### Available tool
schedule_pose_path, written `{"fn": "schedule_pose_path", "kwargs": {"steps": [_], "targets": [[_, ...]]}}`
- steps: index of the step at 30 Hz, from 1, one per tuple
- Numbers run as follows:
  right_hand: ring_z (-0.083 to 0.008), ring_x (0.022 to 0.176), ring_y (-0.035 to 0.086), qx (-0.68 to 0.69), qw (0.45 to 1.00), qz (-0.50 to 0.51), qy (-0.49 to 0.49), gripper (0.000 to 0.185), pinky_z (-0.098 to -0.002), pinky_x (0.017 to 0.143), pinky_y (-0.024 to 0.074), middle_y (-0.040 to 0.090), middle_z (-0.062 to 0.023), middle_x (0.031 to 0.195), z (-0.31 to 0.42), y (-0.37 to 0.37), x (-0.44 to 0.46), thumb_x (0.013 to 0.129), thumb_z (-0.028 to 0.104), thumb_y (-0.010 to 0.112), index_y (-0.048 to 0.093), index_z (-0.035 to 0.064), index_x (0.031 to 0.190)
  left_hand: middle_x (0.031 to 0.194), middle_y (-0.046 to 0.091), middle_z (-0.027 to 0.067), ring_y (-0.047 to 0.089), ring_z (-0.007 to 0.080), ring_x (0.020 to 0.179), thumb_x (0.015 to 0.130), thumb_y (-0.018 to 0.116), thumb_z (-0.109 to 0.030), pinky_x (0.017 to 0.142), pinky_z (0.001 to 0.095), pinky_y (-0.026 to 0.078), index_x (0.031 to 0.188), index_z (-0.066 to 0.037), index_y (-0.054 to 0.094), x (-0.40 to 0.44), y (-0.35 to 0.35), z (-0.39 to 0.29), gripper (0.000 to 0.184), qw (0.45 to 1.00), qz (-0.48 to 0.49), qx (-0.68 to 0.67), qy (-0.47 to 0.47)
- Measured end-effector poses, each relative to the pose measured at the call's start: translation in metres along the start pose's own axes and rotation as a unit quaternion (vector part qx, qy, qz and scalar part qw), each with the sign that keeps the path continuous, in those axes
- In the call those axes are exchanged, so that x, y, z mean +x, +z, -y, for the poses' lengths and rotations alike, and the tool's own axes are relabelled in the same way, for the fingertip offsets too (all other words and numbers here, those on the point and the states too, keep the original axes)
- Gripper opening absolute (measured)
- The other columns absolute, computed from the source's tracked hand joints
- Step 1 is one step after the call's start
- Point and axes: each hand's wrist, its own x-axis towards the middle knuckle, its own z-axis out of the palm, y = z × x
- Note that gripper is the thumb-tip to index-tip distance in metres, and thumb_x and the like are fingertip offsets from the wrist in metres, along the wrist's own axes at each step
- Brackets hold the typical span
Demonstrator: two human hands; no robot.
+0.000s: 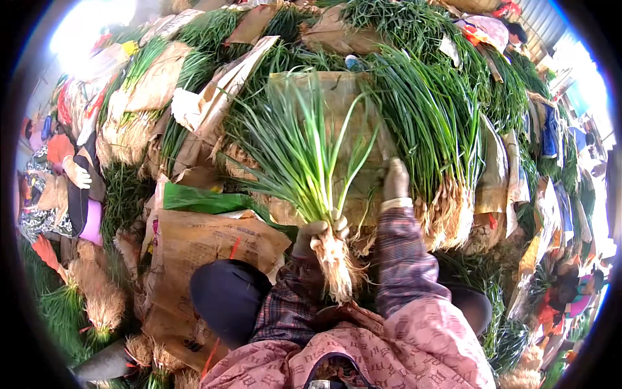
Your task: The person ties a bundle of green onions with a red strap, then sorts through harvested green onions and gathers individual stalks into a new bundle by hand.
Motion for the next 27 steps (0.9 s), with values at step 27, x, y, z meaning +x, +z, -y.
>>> {"fn": "schedule_pose_path", "kwargs": {"steps": [27], "targets": [[-0.0229,0.067,0.061,-0.673,0.62,0.286,-0.283,0.026,-0.0331,0.061,0.0487,0.06,-0.0149,0.075,0.112,0.108,0.013,0.085,0.03,0.054,0.059,0.0063,0.094,0.09,0.063,0.0069,0.062,0.0179,0.082,0.083,0.064,-0.015,0.074,0.0313,0.051,0.106,0.0,0.059,-0.007,-0.07,0.01,0.028,0.913,-0.216,0.335,-0.088]]}}
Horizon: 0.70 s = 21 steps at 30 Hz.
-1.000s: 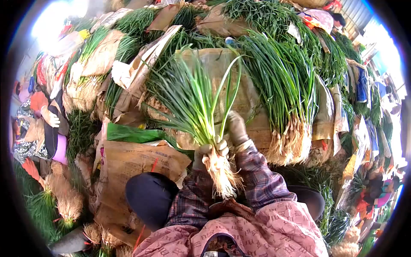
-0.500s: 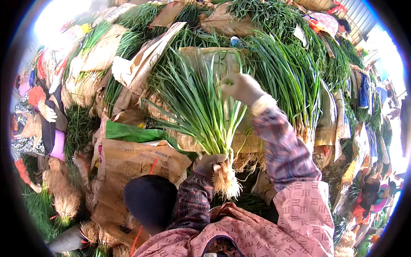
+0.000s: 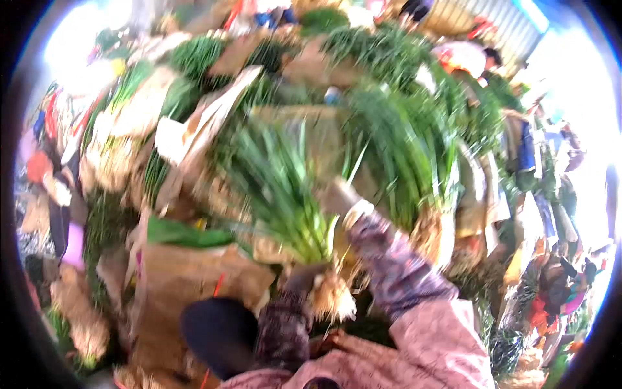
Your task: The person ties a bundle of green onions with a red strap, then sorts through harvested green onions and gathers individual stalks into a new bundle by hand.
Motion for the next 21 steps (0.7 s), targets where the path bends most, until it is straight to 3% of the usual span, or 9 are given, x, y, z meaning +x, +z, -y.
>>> {"fn": "schedule_pose_path", "kwargs": {"steps": [5,9,10,11,13,15,17,19,21], "targets": [[-0.0176,0.057,0.05,0.22,0.969,-0.045,0.106,0.021,-0.0304,0.052,0.0408,0.05,-0.0066,0.066,0.009,0.062,-0.025,0.089,0.027,0.05,0.057,0.0066,0.09,0.091,0.065,0.011,0.062,0.0177,0.08,0.083,0.062,-0.015,0.072,0.0304,0.05,0.102,0.003,0.062,-0.015,0.021,-0.016,0.027,0.999,-0.03,0.031,0.007],[-0.0133,0.049,0.042,0.751,0.619,-0.196,0.123,0.02,-0.0282,0.045,0.0346,0.042,0.0,0.058,-0.021,0.021,-0.029,0.092,0.024,0.047,0.055,0.0069,0.086,0.086,0.065,0.0108,0.062,0.0183,0.075,0.082,0.062,-0.021,0.067,0.0304,0.051,0.093,0.003,0.064,-0.064,0.055,-0.044,0.026,0.986,0.094,-0.102,0.087],[-0.0122,0.047,0.04,0.804,0.55,-0.211,0.083,0.02,-0.0276,0.043,0.033,0.039,0.0017,0.056,-0.039,-0.013,-0.035,0.093,0.024,0.046,0.054,0.0069,0.085,0.081,0.064,0.0106,0.061,0.0186,0.071,0.078,0.063,-0.024,0.067,0.03,0.05,0.086,0.002,0.064,-0.05,0.049,-0.048,0.027,0.988,-0.043,0.128,0.074],[-0.0112,0.045,0.038,0.827,0.522,-0.205,0.04,0.02,-0.0271,0.041,0.0315,0.037,0.0033,0.055,-0.049,-0.039,-0.056,0.093,0.023,0.046,0.054,0.007,0.084,0.078,0.063,0.0102,0.061,0.0187,0.069,0.075,0.061,-0.023,0.066,0.0301,0.05,0.083,0.001,0.063,-0.041,0.046,-0.045,0.026,0.99,-0.111,-0.005,0.087],[-0.0092,0.043,0.031,0.812,0.564,-0.147,-0.036,0.023,-0.0252,0.039,0.0251,0.034,0.0059,0.054,-0.06,-0.062,-0.114,0.095,0.029,0.044,0.051,0.0094,0.086,0.079,0.062,0.0116,0.061,0.0203,0.071,0.075,0.058,-0.017,0.064,0.0306,0.05,0.088,0.002,0.062,-0.048,0.047,-0.076,0.024,0.982,-0.027,0.047,0.182],[-0.0073,0.042,0.033,0.735,0.662,-0.139,0.046,0.026,-0.022,0.039,0.0278,0.035,0.0065,0.053,-0.058,-0.033,-0.18,0.095,0.033,0.044,0.053,0.009,0.093,0.092,0.06,0.0132,0.062,0.024,0.081,0.079,0.058,-0.012,0.064,0.0363,0.054,0.105,0.001,0.056,-0.031,0.046,-0.108,0.029,0.937,0.265,-0.175,0.149],[-0.008,0.045,0.047,0.745,0.667,0.006,0.029,0.038,-0.0239,0.039,0.0399,0.056,-0.0014,0.071,-0.071,0.033,-0.236,0.089,0.038,0.054,0.054,0.0051,0.109,0.102,0.058,0.0122,0.06,0.0247,0.081,0.082,0.059,-0.015,0.064,0.0381,0.053,0.113,-0.004,0.052,-0.035,0.044,-0.116,0.034,0.936,0.217,-0.209,0.181],[-0.0144,0.076,0.052,0.237,0.849,0.466,0.071,0.037,-0.0267,0.065,0.0432,0.054,-0.0041,0.1,-0.076,0.093,-0.272,0.091,0.033,0.05,0.052,0.0084,0.119,0.106,0.057,0.0112,0.056,0.0226,0.072,0.083,0.058,-0.022,0.063,0.0361,0.049,0.115,-0.006,0.052,-0.038,0.048,-0.112,0.036,0.949,0.161,-0.187,0.195],[-0.0207,0.108,0.056,0.081,0.836,0.541,0.044,0.038,-0.0295,0.09,0.0466,0.052,-0.0067,0.128,-0.059,0.12,-0.271,0.094,0.028,0.046,0.049,0.0116,0.128,0.109,0.058,0.0127,0.058,0.0239,0.074,0.088,0.053,-0.021,0.063,0.0361,0.05,0.12,-0.004,0.05,-0.03,0.041,-0.107,0.037,0.949,0.143,-0.21,0.186]]}}
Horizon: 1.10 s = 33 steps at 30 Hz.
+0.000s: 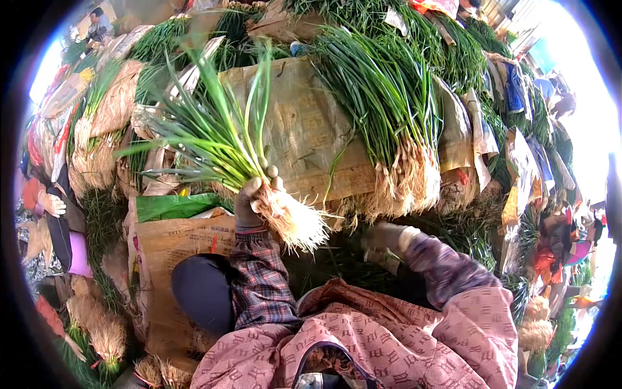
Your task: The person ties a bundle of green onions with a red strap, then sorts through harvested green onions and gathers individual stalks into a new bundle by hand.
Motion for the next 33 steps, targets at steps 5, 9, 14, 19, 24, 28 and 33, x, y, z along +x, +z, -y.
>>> {"fn": "schedule_pose_path", "kwargs": {"steps": [5,9,14,19,24,28,33], "targets": [[-0.0238,0.105,0.058,0.068,0.901,-0.414,0.105,0.037,-0.0365,0.091,0.0456,0.058,-0.0091,0.118,0.039,-0.114,0.048,0.092,0.025,0.046,0.052,0.0109,0.126,0.1,0.061,0.0133,0.061,0.0258,0.087,0.088,0.053,-0.018,0.068,0.0377,0.053,0.129,0.0,0.04,-0.011,-0.056,0.02,0.047,0.996,-0.01,0.007,-0.091],[-0.0262,0.103,0.059,0.027,0.941,-0.322,0.096,0.036,-0.0422,0.091,0.0448,0.063,-0.0109,0.11,0.046,-0.097,0.081,0.091,0.024,0.047,0.055,0.0103,0.123,0.1,0.061,0.0115,0.06,0.0242,0.084,0.084,0.058,-0.012,0.067,0.0366,0.053,0.139,-0.001,0.027,-0.014,-0.029,0.028,0.064,0.997,-0.035,0.046,-0.058],[-0.0228,0.085,0.063,-0.169,0.976,-0.133,0.021,0.026,-0.0376,0.073,0.0505,0.067,-0.0068,0.097,0.013,0.031,0.124,0.082,0.027,0.056,0.068,0.012,0.099,0.09,0.06,0.0078,0.058,0.0217,0.076,0.08,0.061,-0.013,0.074,0.04,0.051,0.136,0.002,0.03,0.008,-0.011,0.046,0.065,0.989,0.002,0.033,-0.148],[-0.0186,0.075,0.061,0.061,0.847,-0.514,0.122,0.028,-0.0325,0.064,0.0508,0.064,-0.0092,0.094,0.016,-0.082,-0.026,0.084,0.027,0.057,0.06,0.0075,0.105,0.101,0.063,0.0099,0.059,0.0275,0.1,0.08,0.063,-0.017,0.096,0.0572,0.036,0.136,0.003,0.028,0.015,-0.044,0.083,0.069,0.98,0.073,-0.013,-0.182],[-0.0144,0.065,0.058,0.22,0.743,-0.585,0.238,0.034,-0.0274,0.056,0.0511,0.062,-0.0116,0.09,-0.031,-0.152,-0.074,0.086,0.026,0.059,0.053,0.003,0.11,0.116,0.056,0.0211,0.061,0.0311,0.097,0.08,0.065,-0.024,0.084,0.0495,0.051,0.134,0.002,0.033,0.011,-0.064,0.089,0.067,0.986,0.095,-0.011,-0.134],[-0.0103,0.065,0.055,0.313,0.713,-0.621,0.088,0.035,-0.0241,0.058,0.0506,0.061,-0.0081,0.09,-0.019,-0.157,-0.07,0.087,0.03,0.059,0.051,0.0015,0.105,0.102,0.063,0.018,0.065,0.0258,0.084,0.075,0.066,-0.023,0.072,0.0399,0.058,0.122,0.001,0.047,0.005,-0.022,0.065,0.055,0.991,0.058,0.038,-0.118],[-0.0175,0.079,0.06,0.228,0.761,-0.596,0.116,0.045,-0.0266,0.066,0.0522,0.06,-0.0132,0.091,0.032,-0.182,-0.041,0.086,0.032,0.058,0.044,0.0005,0.115,0.085,0.059,0.0062,0.059,0.02,0.076,0.079,0.062,-0.025,0.073,0.0403,0.052,0.14,0.002,0.019,-0.001,0.017,0.031,0.079,0.994,0.049,0.071,-0.06]]}}
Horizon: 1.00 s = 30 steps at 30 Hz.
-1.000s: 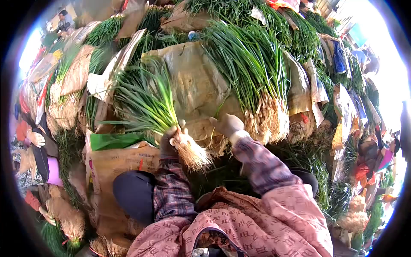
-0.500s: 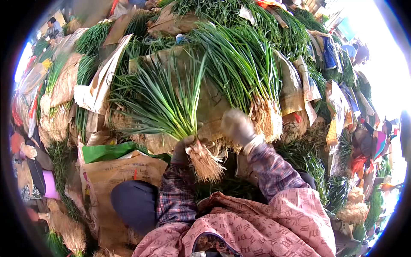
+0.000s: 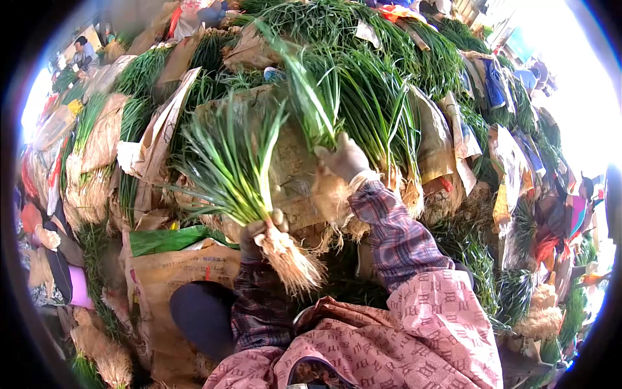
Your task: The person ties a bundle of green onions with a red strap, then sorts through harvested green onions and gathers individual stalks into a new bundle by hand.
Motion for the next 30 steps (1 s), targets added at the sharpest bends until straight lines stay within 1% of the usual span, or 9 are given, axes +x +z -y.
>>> {"fn": "schedule_pose_path", "kwargs": {"steps": [4,7,9,10,14,18,23,27,30], "targets": [[-0.0151,0.062,0.054,0.089,0.996,0.005,-0.023,0.024,-0.0275,0.064,0.05,0.058,-0.0081,0.077,-0.048,0.016,-0.007,0.089,0.02,0.054,0.053,-0.0003,0.102,0.1,0.06,0.0116,0.06,0.0271,0.091,0.082,0.057,-0.014,0.083,0.0453,0.05,0.137,0.001,0.027,-0.003,-0.05,-0.018,0.064,0.999,0.012,0.012,-0.039],[-0.0163,0.062,0.055,0.513,0.832,0.206,0.053,0.018,-0.0285,0.062,0.0491,0.058,-0.0053,0.075,-0.03,0.02,-0.035,0.09,0.018,0.051,0.055,-0.0001,0.091,0.091,0.063,0.0143,0.064,0.0258,0.079,0.076,0.063,-0.015,0.076,0.0387,0.055,0.118,0.007,0.047,-0.018,-0.019,-0.013,0.05,0.995,-0.089,-0.034,-0.008],[-0.0191,0.069,0.06,0.361,0.887,0.127,-0.258,0.027,-0.0316,0.067,0.0508,0.062,-0.0072,0.084,-0.053,0.083,-0.026,0.093,0.024,0.05,0.057,0.0002,0.101,0.093,0.064,0.0137,0.064,0.0235,0.08,0.077,0.063,-0.018,0.075,0.0356,0.054,0.113,0.007,0.052,-0.027,-0.054,-0.005,0.045,0.99,-0.101,0.102,-0.014],[-0.0197,0.075,0.062,0.411,0.881,0.164,-0.171,0.03,-0.0313,0.072,0.0517,0.063,-0.0086,0.086,-0.036,0.087,-0.037,0.092,0.027,0.052,0.058,0.0006,0.105,0.094,0.064,0.0132,0.063,0.0227,0.081,0.078,0.062,-0.019,0.074,0.0343,0.053,0.11,0.006,0.054,-0.034,-0.078,-0.002,0.041,0.968,-0.12,0.219,-0.034],[-0.0172,0.071,0.063,0.503,0.792,0.336,0.086,0.034,-0.0285,0.062,0.0538,0.065,-0.0065,0.088,0.003,0.113,-0.053,0.087,0.031,0.061,0.06,0.003,0.107,0.091,0.064,0.0137,0.063,0.0264,0.083,0.075,0.063,-0.012,0.072,0.0382,0.052,0.116,-0.001,0.05,-0.033,-0.049,0.019,0.044,0.993,-0.081,-0.061,-0.063],[-0.0121,0.061,0.057,0.693,0.614,0.375,0.051,0.039,-0.0243,0.052,0.0484,0.06,-0.0015,0.073,0.015,0.118,-0.045,0.086,0.034,0.062,0.058,0.004,0.11,0.098,0.062,0.018,0.063,0.0333,0.086,0.071,0.066,-0.012,0.074,0.0454,0.055,0.116,-0.004,0.051,-0.032,-0.008,0.013,0.048,0.979,-0.073,-0.178,-0.071],[-0.0089,0.067,0.053,0.489,0.855,0.169,-0.011,0.03,-0.0217,0.061,0.0452,0.06,0.0001,0.076,0.04,0.135,-0.046,0.085,0.031,0.066,0.063,0.0049,0.098,0.107,0.059,0.0196,0.059,0.0348,0.098,0.068,0.064,-0.015,0.088,0.0507,0.048,0.112,0.001,0.053,-0.042,-0.034,0.015,0.048,0.989,-0.129,-0.032,-0.063],[-0.0099,0.067,0.054,0.643,0.724,0.246,-0.044,0.027,-0.0228,0.064,0.0441,0.06,-0.0006,0.075,0.035,0.127,-0.048,0.088,0.032,0.061,0.061,0.0051,0.088,0.109,0.056,0.0178,0.059,0.0295,0.092,0.069,0.062,-0.017,0.085,0.0465,0.047,0.112,-0.001,0.054,-0.029,-0.036,0.039,0.047,0.959,0.025,-0.28,-0.031],[-0.0107,0.067,0.054,0.652,0.741,0.158,-0.036,0.032,-0.0238,0.063,0.0441,0.06,-0.0007,0.075,0.035,0.142,-0.046,0.09,0.038,0.056,0.062,0.0062,0.087,0.125,0.042,0.0102,0.045,0.0274,0.116,0.082,0.061,-0.017,0.1,0.0457,0.037,0.133,-0.007,0.036,-0.028,-0.042,0.042,0.058,0.952,0.133,-0.277,0.004]]}}
